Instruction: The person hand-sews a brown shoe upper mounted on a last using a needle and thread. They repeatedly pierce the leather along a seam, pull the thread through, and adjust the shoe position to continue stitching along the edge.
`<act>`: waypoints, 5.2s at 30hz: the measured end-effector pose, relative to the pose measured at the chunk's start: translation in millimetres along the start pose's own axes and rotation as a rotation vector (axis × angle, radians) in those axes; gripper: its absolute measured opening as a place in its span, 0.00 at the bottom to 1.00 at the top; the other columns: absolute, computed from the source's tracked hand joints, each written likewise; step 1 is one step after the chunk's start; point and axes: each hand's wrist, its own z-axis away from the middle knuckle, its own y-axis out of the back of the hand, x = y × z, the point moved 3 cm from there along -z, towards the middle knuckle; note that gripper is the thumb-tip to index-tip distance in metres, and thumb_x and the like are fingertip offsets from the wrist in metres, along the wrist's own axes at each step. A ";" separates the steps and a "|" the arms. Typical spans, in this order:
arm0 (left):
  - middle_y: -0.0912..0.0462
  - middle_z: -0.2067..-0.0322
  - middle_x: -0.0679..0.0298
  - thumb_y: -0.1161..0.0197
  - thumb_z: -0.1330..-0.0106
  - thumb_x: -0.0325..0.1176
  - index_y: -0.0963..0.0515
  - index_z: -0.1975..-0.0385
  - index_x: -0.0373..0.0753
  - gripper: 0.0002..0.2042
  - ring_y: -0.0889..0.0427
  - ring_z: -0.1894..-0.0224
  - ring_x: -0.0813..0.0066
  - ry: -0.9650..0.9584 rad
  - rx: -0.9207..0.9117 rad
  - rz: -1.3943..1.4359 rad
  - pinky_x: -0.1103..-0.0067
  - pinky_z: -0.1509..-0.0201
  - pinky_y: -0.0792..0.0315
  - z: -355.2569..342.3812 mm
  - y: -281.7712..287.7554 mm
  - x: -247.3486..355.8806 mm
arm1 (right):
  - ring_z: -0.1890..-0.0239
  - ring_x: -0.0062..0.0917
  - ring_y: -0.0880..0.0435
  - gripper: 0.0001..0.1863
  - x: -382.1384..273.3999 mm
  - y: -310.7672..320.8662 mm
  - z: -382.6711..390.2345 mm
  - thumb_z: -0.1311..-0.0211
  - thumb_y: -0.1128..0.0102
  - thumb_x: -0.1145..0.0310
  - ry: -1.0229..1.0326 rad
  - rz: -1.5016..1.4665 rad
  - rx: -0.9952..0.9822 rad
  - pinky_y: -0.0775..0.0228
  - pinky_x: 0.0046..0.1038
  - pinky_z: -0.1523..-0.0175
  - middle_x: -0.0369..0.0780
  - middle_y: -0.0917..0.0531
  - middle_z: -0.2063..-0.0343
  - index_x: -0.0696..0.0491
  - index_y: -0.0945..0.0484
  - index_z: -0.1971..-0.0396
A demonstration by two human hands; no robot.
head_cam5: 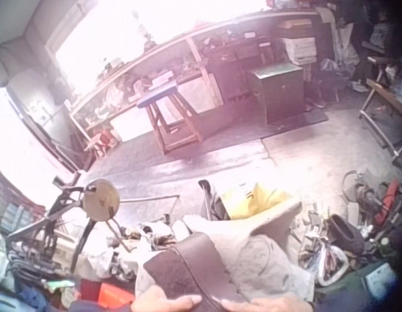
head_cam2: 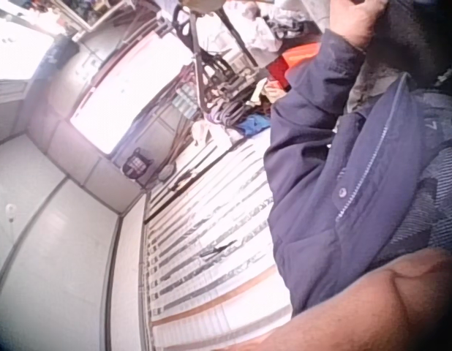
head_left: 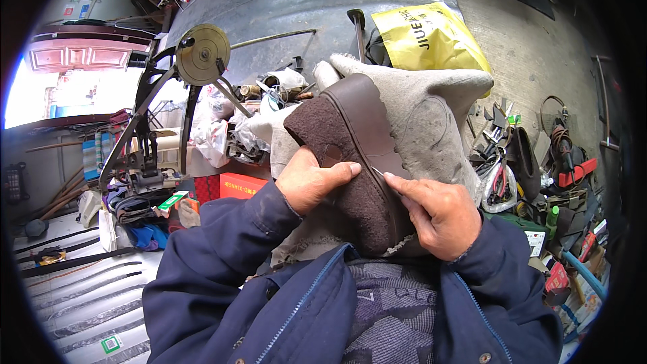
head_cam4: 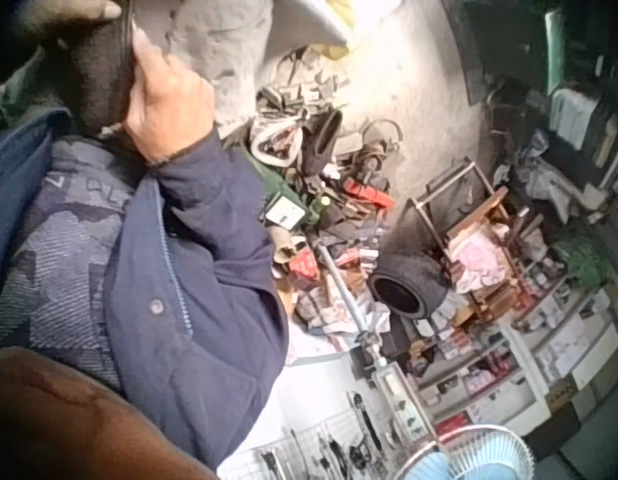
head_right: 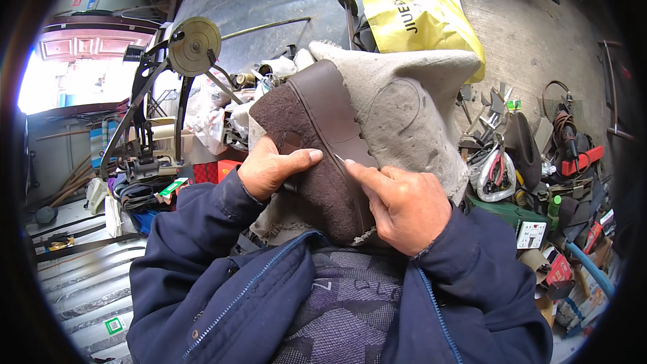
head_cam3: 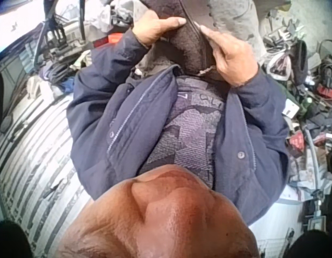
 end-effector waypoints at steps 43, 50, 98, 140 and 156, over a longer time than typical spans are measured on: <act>0.17 0.44 0.56 0.36 0.38 0.22 0.26 0.37 0.30 0.27 0.17 0.43 0.66 -0.019 0.116 0.026 0.69 0.36 0.25 -6.5 -12.7 -10.2 | 0.68 0.41 0.11 0.19 29.9 32.4 -81.4 0.42 0.33 0.85 0.366 -0.178 -0.342 0.21 0.34 0.63 0.48 0.12 0.70 0.56 0.12 0.50; 0.18 0.42 0.56 0.34 0.37 0.22 0.29 0.34 0.31 0.28 0.20 0.39 0.66 -0.070 0.068 0.149 0.67 0.32 0.27 -7.0 -10.1 -14.5 | 0.62 0.44 0.10 0.13 29.0 33.3 -94.1 0.40 0.31 0.78 0.275 -0.177 -0.416 0.17 0.36 0.56 0.49 0.10 0.64 0.55 0.11 0.55; 0.20 0.38 0.55 0.36 0.36 0.17 0.28 0.33 0.31 0.28 0.23 0.34 0.64 -0.086 0.032 0.312 0.68 0.26 0.33 -24.4 -9.3 -42.2 | 0.73 0.42 0.12 0.08 15.6 33.3 -115.7 0.42 0.26 0.75 0.180 -0.008 -0.491 0.21 0.35 0.69 0.45 0.12 0.71 0.52 0.13 0.62; 0.13 0.60 0.59 0.43 0.18 0.40 0.24 0.59 0.37 0.12 0.12 0.60 0.69 -0.727 -0.105 0.801 0.74 0.51 0.20 28.2 48.5 -49.2 | 0.63 0.18 0.13 0.08 23.6 15.0 -83.0 0.33 0.31 0.77 0.123 -0.076 -0.309 0.20 0.24 0.55 0.38 0.09 0.66 0.59 0.13 0.56; 0.19 0.69 0.37 0.39 0.32 0.70 0.22 0.69 0.23 0.41 0.17 0.65 0.48 -0.463 0.130 -0.579 0.61 0.59 0.26 7.1 20.7 -19.4 | 0.65 0.16 0.14 0.08 27.1 9.9 -79.5 0.34 0.30 0.78 0.149 -0.145 -0.256 0.21 0.22 0.58 0.37 0.10 0.67 0.60 0.13 0.56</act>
